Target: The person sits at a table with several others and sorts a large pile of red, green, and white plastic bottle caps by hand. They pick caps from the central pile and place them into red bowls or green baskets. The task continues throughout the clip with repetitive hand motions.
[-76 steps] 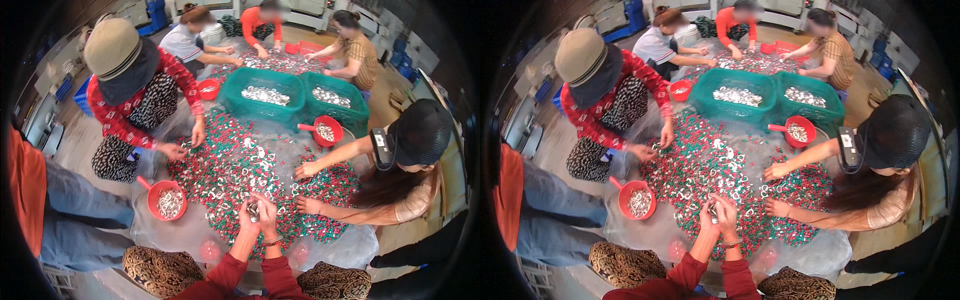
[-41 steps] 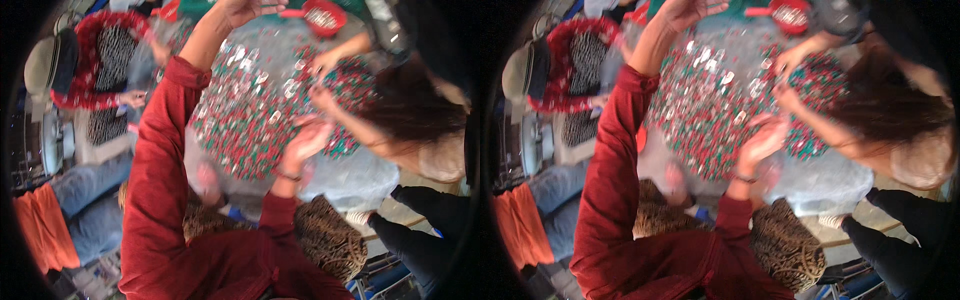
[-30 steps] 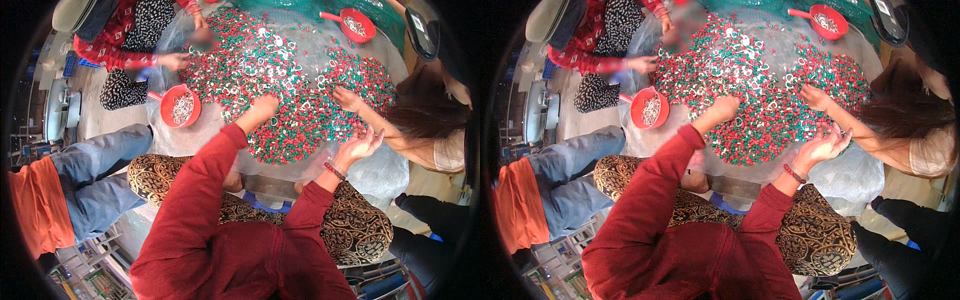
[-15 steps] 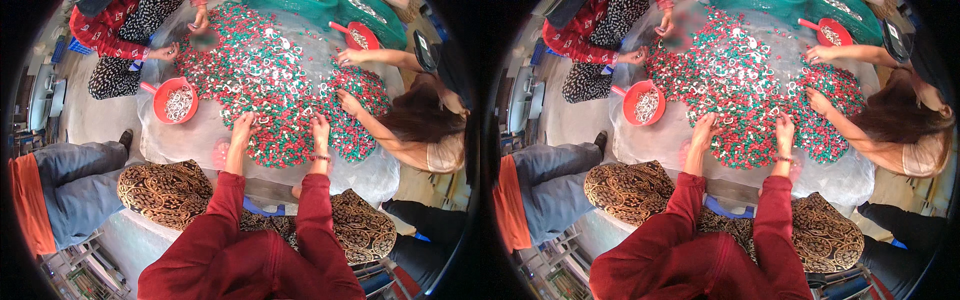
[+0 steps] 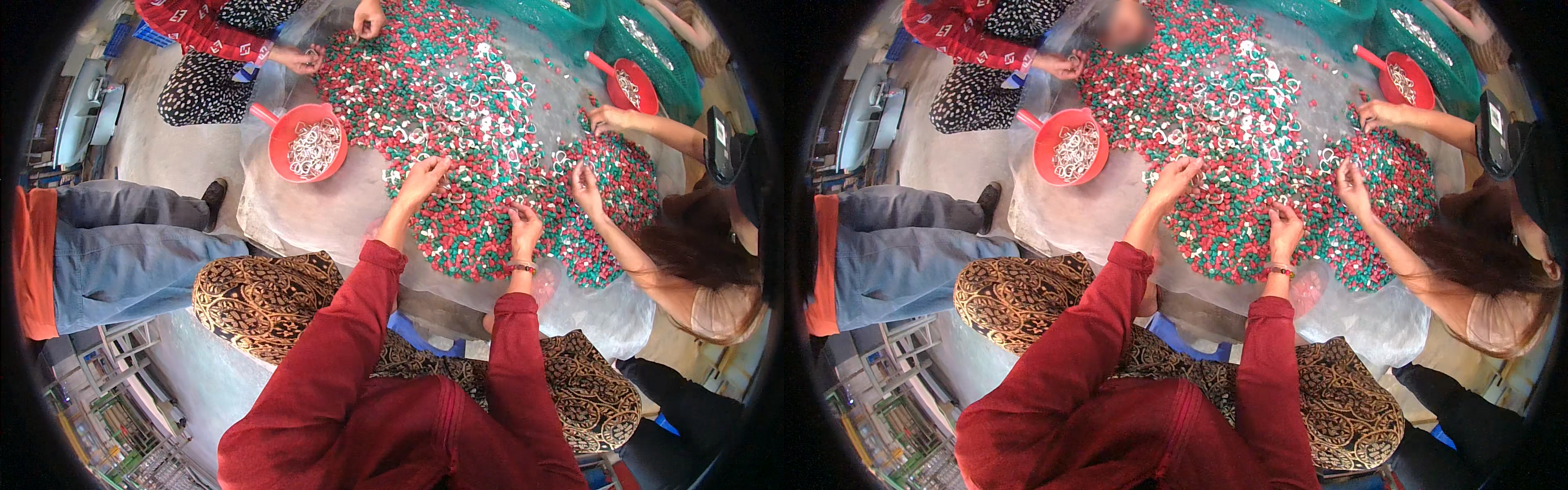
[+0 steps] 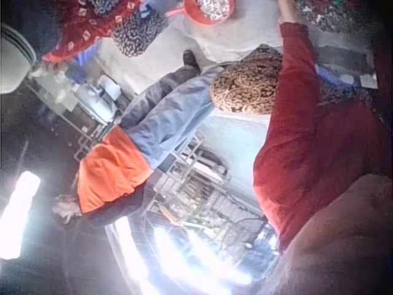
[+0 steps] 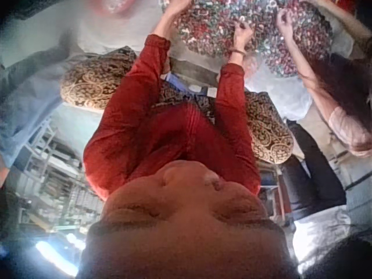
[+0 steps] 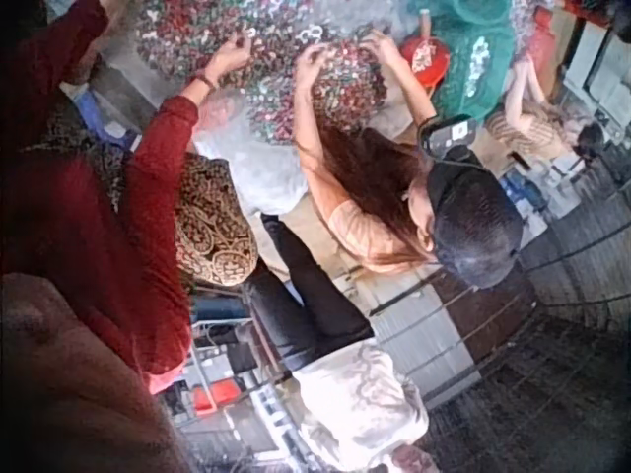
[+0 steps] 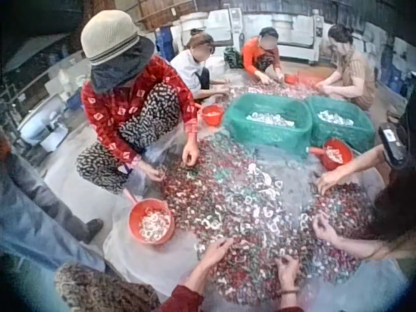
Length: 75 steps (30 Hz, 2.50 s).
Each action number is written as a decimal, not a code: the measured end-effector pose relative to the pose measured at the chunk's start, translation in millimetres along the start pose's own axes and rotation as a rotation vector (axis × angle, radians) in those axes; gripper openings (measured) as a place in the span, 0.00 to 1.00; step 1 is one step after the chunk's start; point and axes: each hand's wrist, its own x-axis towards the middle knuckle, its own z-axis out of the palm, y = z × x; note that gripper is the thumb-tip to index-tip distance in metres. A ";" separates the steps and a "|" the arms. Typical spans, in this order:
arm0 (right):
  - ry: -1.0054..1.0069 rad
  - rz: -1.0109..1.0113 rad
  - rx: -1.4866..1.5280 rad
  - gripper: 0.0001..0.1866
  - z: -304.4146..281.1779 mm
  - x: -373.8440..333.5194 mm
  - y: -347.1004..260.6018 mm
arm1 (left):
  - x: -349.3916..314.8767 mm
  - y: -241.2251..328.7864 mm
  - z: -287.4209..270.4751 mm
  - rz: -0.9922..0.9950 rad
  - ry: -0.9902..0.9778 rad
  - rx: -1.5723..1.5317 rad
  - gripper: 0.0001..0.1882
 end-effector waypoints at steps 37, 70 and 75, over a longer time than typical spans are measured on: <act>-0.019 0.310 1.849 0.26 -18.7 -41.5 -38.2 | -60.8 52.0 132.3 0.782 0.038 0.650 0.10; -0.207 -0.161 2.244 0.25 -69.7 -52.3 -14.2 | 38.5 43.5 54.0 1.067 0.507 1.218 0.15; -0.097 -0.152 2.227 0.33 -61.1 -56.7 -23.0 | 18.8 -12.7 128.2 1.031 -0.236 1.368 0.13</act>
